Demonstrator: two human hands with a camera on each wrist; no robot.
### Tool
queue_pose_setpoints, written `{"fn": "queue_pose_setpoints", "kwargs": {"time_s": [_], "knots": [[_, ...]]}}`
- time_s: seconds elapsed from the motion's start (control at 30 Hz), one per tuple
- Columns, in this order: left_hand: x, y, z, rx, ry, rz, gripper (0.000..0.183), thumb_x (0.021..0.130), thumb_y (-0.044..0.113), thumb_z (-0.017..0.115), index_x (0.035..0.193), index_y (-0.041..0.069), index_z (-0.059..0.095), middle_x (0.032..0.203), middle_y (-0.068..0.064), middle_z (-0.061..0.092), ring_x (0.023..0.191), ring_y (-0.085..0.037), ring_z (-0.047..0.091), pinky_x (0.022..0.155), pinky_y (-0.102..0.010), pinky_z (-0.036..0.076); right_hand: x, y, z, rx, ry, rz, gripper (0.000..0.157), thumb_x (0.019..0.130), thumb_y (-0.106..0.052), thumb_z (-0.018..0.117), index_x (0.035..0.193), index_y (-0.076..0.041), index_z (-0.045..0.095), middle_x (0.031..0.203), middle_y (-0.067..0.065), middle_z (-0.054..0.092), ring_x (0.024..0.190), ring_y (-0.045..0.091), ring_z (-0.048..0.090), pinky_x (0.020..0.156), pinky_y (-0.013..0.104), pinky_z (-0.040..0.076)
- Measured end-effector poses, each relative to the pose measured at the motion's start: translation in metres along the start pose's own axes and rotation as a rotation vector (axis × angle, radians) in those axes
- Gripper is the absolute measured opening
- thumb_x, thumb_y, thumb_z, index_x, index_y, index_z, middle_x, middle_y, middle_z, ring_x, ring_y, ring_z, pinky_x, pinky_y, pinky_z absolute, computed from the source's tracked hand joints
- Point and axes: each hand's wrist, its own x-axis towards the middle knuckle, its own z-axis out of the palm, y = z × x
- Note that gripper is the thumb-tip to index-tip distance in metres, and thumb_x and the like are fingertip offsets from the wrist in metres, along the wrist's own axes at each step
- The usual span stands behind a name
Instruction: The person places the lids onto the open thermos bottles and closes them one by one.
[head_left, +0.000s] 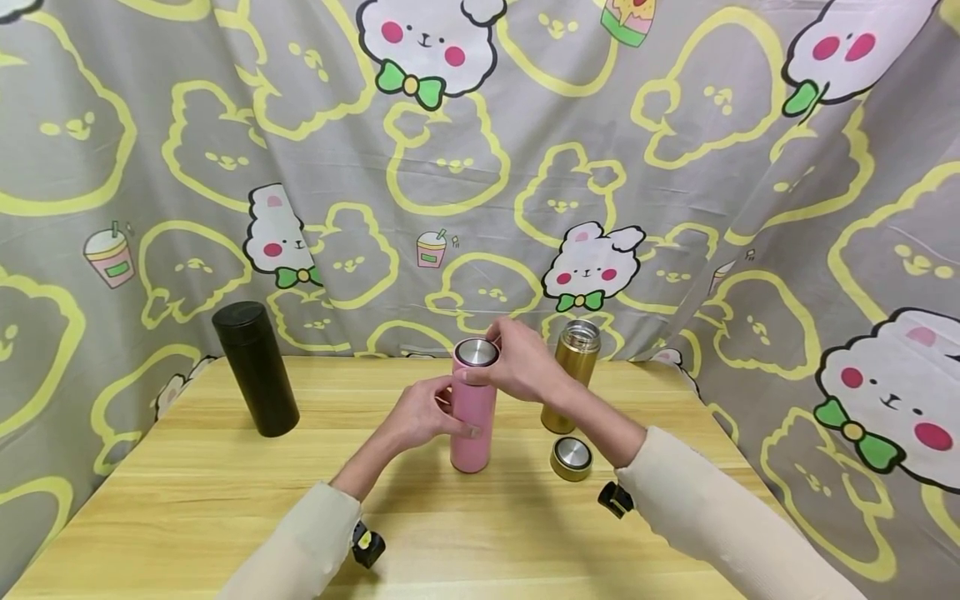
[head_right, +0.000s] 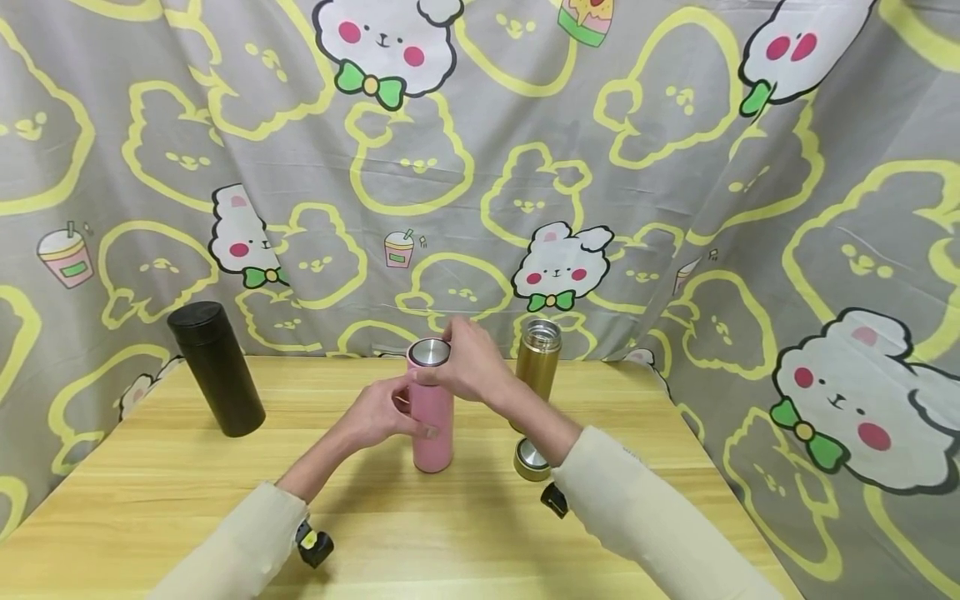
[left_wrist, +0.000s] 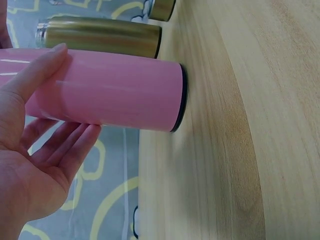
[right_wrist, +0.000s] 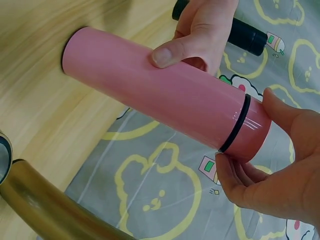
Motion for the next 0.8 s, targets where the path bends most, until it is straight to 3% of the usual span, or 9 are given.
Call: {"fn": "queue_pose_setpoints", "kwargs": {"time_s": [0.2, 0.43, 0.57, 0.8], "knots": [[0.000, 0.000, 0.000, 0.010, 0.004, -0.003, 0.077, 0.065, 0.037, 0.095, 0.133, 0.021, 0.064, 0.100, 0.001, 0.071, 0.092, -0.016, 0.067, 0.077, -0.032, 0.056, 0.000, 0.001, 0.000, -0.007, -0.007, -0.008, 0.062, 0.077, -0.045, 0.088, 0.113, -0.005, 0.057, 0.102, 0.008, 0.062, 0.090, 0.021, 0.060, 0.076, 0.033, 0.051], [-0.001, 0.000, -0.001, 0.009, -0.002, 0.005, 0.064, 0.064, 0.039, 0.095, 0.120, 0.021, 0.068, 0.098, 0.002, 0.071, 0.090, -0.015, 0.067, 0.077, -0.033, 0.056, 0.001, -0.004, -0.009, 0.069, -0.125, 0.033, 0.084, 0.084, -0.039, 0.082, 0.149, -0.004, 0.042, 0.133, 0.018, 0.062, 0.118, 0.030, 0.063, 0.098, 0.043, 0.053], [0.000, -0.001, 0.000, 0.010, -0.006, 0.012, 0.061, 0.064, 0.040, 0.095, 0.116, 0.021, 0.068, 0.097, 0.002, 0.072, 0.090, -0.014, 0.067, 0.077, -0.033, 0.056, 0.003, -0.004, -0.013, 0.089, -0.179, 0.011, 0.076, 0.087, -0.027, 0.078, 0.151, -0.007, 0.044, 0.141, 0.017, 0.058, 0.127, 0.031, 0.059, 0.105, 0.045, 0.049], [0.001, -0.003, 0.000, -0.009, -0.010, 0.008, 0.062, 0.065, 0.041, 0.095, 0.117, 0.021, 0.068, 0.098, 0.002, 0.073, 0.091, -0.015, 0.068, 0.078, -0.034, 0.057, 0.005, 0.000, -0.013, 0.067, -0.204, -0.049, 0.059, 0.089, -0.018, 0.075, 0.143, -0.005, 0.056, 0.133, 0.013, 0.064, 0.118, 0.027, 0.062, 0.101, 0.044, 0.050]]}}
